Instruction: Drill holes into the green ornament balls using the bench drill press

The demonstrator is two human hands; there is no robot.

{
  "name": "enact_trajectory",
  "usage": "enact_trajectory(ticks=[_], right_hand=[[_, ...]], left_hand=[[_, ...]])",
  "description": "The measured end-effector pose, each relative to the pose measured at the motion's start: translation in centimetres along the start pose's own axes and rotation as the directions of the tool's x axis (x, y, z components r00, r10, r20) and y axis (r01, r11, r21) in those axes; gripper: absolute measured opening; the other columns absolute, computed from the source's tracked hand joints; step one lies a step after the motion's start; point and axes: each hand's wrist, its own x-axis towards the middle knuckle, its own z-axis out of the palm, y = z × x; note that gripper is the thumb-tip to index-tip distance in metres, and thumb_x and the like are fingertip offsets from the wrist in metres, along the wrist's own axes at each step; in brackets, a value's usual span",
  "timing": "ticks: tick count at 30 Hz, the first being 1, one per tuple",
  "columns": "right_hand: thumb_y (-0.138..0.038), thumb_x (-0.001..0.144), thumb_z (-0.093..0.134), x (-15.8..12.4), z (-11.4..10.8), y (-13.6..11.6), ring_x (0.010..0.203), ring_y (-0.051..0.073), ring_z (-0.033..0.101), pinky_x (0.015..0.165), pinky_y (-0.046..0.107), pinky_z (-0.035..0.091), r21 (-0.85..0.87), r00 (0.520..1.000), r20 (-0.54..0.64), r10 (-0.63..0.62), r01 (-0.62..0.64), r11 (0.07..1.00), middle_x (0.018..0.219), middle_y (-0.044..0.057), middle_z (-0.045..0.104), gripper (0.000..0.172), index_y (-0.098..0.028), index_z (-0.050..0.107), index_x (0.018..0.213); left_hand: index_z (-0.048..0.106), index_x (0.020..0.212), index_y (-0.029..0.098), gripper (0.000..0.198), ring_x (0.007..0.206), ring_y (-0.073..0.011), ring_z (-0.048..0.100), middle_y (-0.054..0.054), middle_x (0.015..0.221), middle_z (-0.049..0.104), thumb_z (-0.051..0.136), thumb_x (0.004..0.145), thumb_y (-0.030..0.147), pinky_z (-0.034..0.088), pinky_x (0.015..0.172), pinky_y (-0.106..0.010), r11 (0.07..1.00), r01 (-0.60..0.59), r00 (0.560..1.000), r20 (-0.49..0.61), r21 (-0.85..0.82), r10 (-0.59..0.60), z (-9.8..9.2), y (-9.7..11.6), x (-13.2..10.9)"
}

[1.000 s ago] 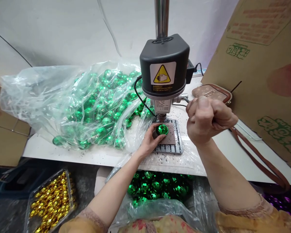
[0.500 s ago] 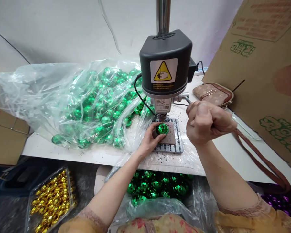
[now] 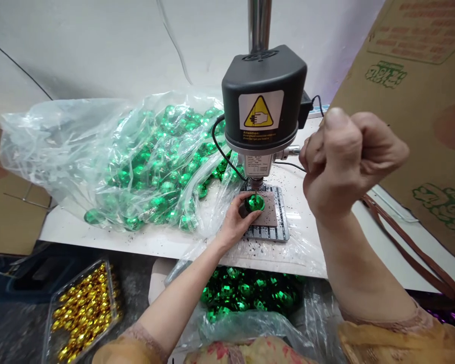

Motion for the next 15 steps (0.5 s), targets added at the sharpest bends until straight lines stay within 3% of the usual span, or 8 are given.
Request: enact_trajectory(ticks=[3,5,7,9,10,12,14,15], right_hand=[[-0.021,0.09,0.064,1.0,0.2,0.0,0.038,0.007,0.031,0.04,0.03,0.021,0.036,1.0,0.028,-0.011,0.01,0.999,0.044,-0.006,0.032,0.048,-0.02,0.033,0.053],[-0.022,0.089,0.065,1.0,0.0,0.1,0.038,0.007,0.032,0.04,0.03,0.022,0.04,0.999,0.052,-0.007,0.005,0.999,0.044,-0.006,0.033,0.048,-0.021,0.035,0.052],[-0.024,0.09,0.065,0.9,-0.2,0.2,0.039,0.007,0.033,0.041,0.03,0.023,0.031,0.998,0.056,0.009,-0.011,0.999,0.045,-0.006,0.033,0.049,-0.021,0.034,0.052],[-0.023,0.09,0.064,0.7,-0.3,0.1,0.04,0.006,0.033,0.042,0.03,0.024,0.026,0.999,0.047,0.019,-0.02,0.999,0.045,-0.006,0.032,0.049,-0.021,0.033,0.052],[-0.022,0.09,0.064,0.7,-0.2,0.0,0.04,0.006,0.034,0.042,0.029,0.024,0.027,0.999,0.045,0.014,-0.015,1.0,0.045,-0.007,0.031,0.049,-0.021,0.033,0.052],[-0.019,0.09,0.062,0.6,-0.1,-0.3,0.041,0.004,0.035,0.043,0.028,0.025,0.026,0.999,0.04,0.003,-0.004,1.0,0.046,-0.007,0.031,0.047,-0.02,0.035,0.053],[-0.017,0.091,0.059,0.5,0.1,-0.4,0.042,0.003,0.036,0.045,0.026,0.025,0.018,0.999,0.031,0.013,-0.013,1.0,0.047,-0.007,0.031,0.045,-0.018,0.036,0.053],[-0.017,0.092,0.058,0.5,0.2,-0.5,0.042,0.002,0.036,0.046,0.026,0.025,0.015,1.0,0.021,0.017,-0.018,1.0,0.047,-0.007,0.031,0.045,-0.018,0.035,0.054]], left_hand=[[0.064,0.113,0.022,0.038,0.103,-0.0284,0.067,-0.009,0.108,0.069,0.078,0.081,0.037,0.055,0.091,-0.046,0.987,-0.061,0.997,-0.041,0.148,0.068,-0.3,1.8,-2.9],[0.067,0.11,0.024,0.037,0.097,-0.0299,0.068,-0.009,0.104,0.071,0.079,0.079,0.04,0.057,0.085,-0.048,0.964,-0.179,0.978,0.145,0.197,0.152,-0.7,3.0,-5.9],[0.07,0.113,0.029,0.041,0.095,-0.0318,0.069,-0.01,0.105,0.074,0.082,0.078,0.045,0.058,0.081,-0.048,0.935,-0.301,0.886,0.417,0.186,0.202,-1.3,4.0,-8.9],[0.07,0.12,0.035,0.048,0.102,-0.0332,0.07,-0.008,0.113,0.075,0.084,0.076,0.046,0.06,0.087,-0.049,0.918,-0.368,0.794,0.564,0.149,0.227,-2.2,4.5,-10.7],[0.069,0.122,0.036,0.048,0.107,-0.0331,0.07,-0.007,0.117,0.075,0.083,0.078,0.044,0.059,0.091,-0.049,0.913,-0.383,0.793,0.558,0.142,0.246,-2.9,4.5,-10.8],[0.067,0.123,0.034,0.035,0.111,-0.0315,0.069,-0.006,0.119,0.074,0.074,0.088,0.036,0.057,0.097,-0.051,0.902,-0.388,0.869,0.402,0.189,0.29,-4.6,3.9,-9.0],[0.067,0.119,0.028,0.024,0.106,-0.0286,0.069,-0.007,0.11,0.074,0.057,0.098,0.026,0.056,0.094,-0.05,0.879,-0.331,0.943,0.166,0.343,0.29,-6.9,2.7,-5.3],[0.067,0.116,0.026,0.023,0.103,-0.0283,0.068,-0.008,0.106,0.073,0.053,0.098,0.024,0.055,0.093,-0.049,0.851,-0.296,0.955,0.111,0.433,0.275,-8.0,1.9,-3.0]])
